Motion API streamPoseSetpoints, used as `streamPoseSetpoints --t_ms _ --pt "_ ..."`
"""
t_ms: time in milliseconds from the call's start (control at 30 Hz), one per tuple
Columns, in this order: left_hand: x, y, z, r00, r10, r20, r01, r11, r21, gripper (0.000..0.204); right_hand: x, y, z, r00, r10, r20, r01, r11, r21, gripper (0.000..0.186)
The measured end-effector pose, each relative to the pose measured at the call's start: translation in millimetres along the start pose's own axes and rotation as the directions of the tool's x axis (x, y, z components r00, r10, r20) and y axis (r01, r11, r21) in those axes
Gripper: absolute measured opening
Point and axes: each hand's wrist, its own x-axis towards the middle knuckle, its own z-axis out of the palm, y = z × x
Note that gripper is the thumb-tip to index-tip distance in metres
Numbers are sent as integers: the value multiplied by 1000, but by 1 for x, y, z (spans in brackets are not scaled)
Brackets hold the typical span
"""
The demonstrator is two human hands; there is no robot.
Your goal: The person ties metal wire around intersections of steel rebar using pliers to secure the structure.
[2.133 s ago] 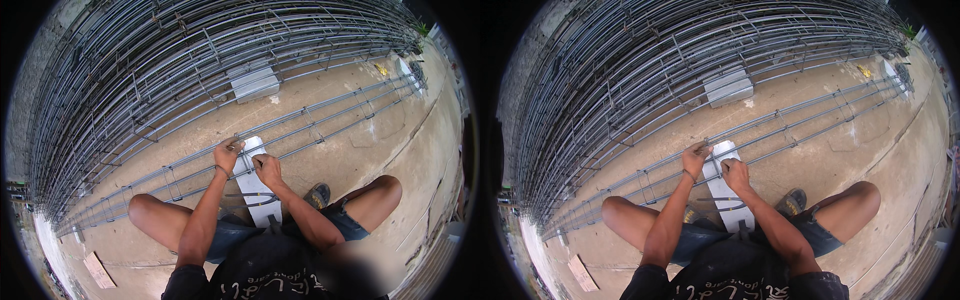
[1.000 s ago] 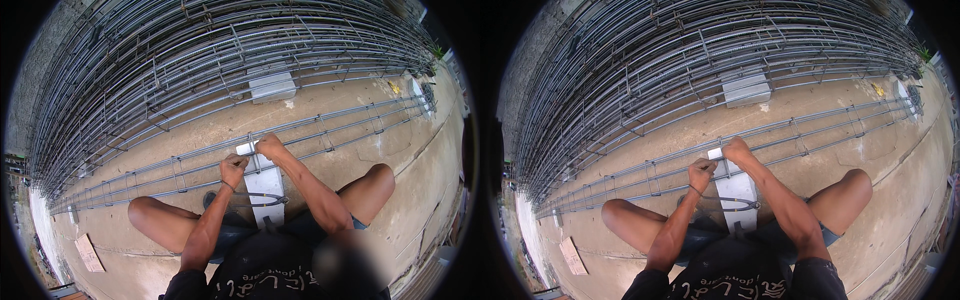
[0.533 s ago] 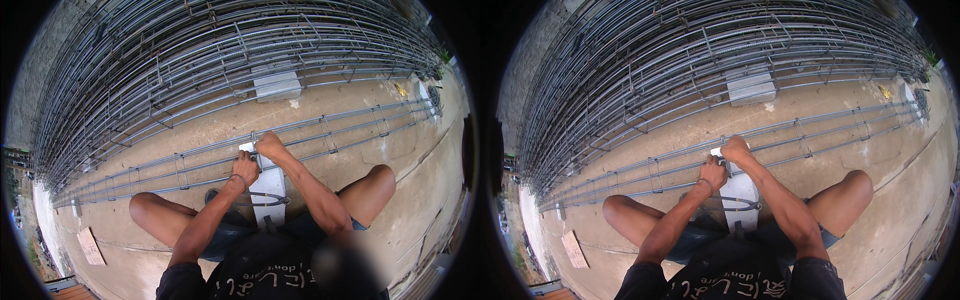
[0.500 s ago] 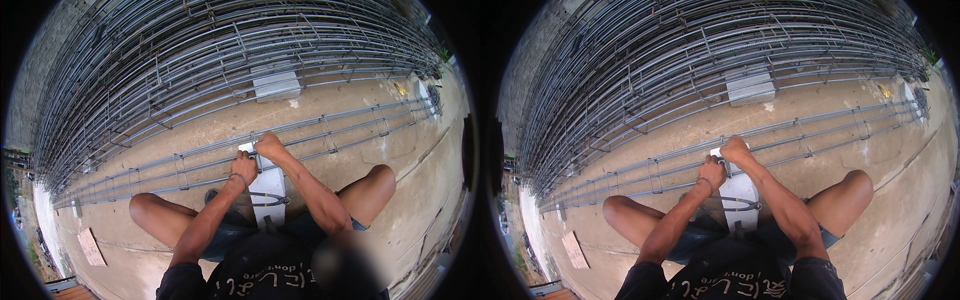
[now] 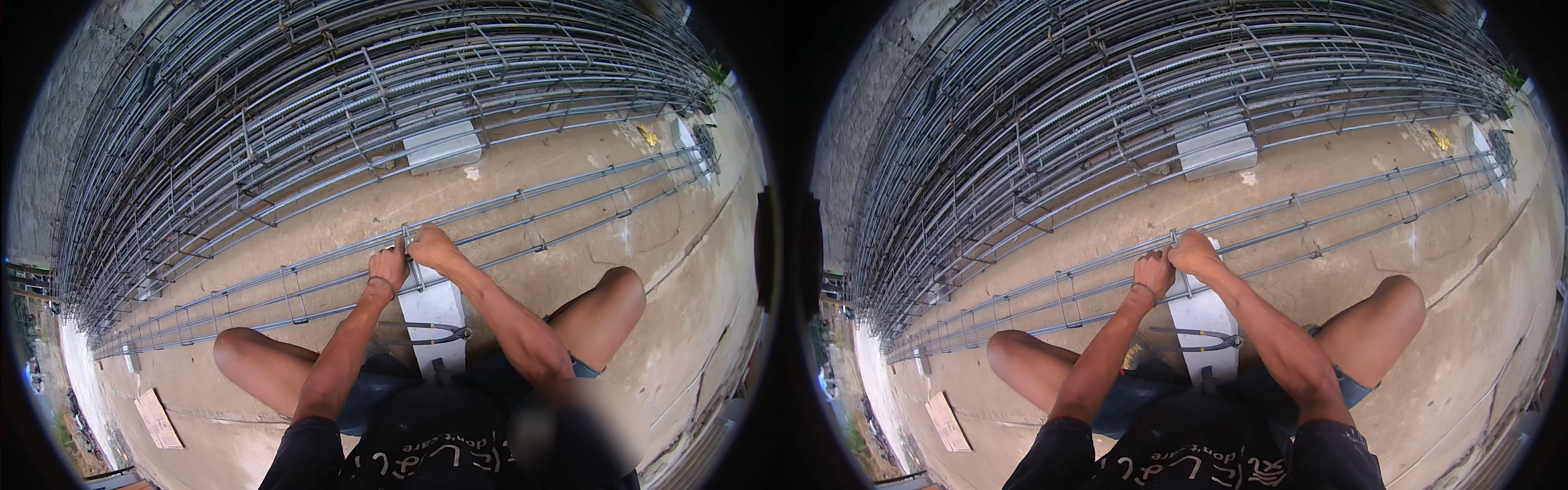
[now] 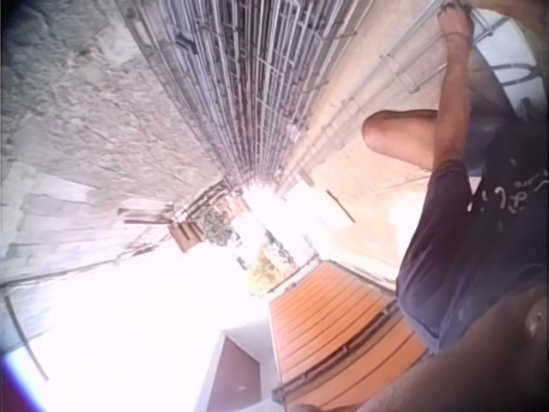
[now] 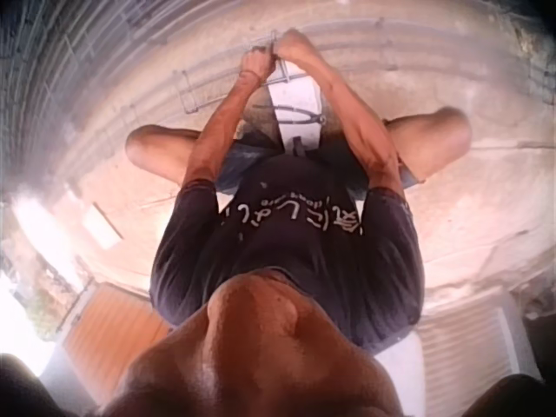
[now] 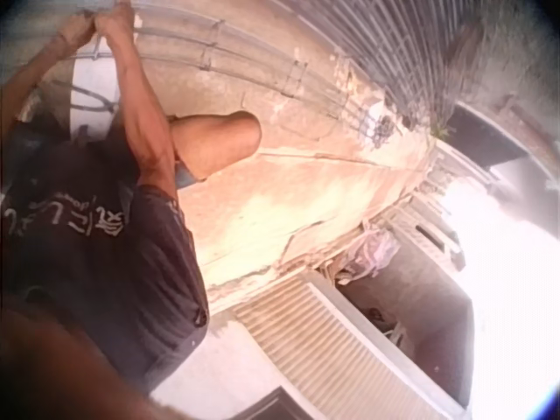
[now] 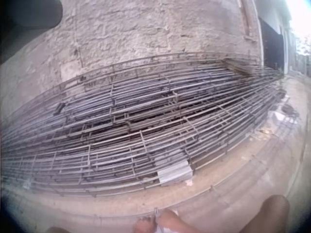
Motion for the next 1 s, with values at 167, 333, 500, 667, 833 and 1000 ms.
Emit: streamPoseSetpoints --t_ms 167,333,500,667,833,1000 --pt "13 -28 5 931 -8 366 300 591 -749 40 7 5 9 1000 -15 2 15 999 28 28" --pt "25 -20 -21 818 -162 551 562 23 -827 23 9 17 13 991 -87 -106 88 996 5 29" --pt "22 -16 -22 855 -259 450 509 248 -824 22 1 6 -2 998 -6 64 7 1000 -21 28" --pt "23 -17 -31 847 -256 466 529 327 -783 24 0 8 -2 998 -26 54 27 999 -25 27" --pt "18 3 -28 844 -485 228 476 484 -734 22 0 9 0 998 -6 55 5 1000 14 28" --pt "11 36 -35 808 -560 -184 307 665 -681 26 8 18 4 994 -93 -58 97 993 72 29"
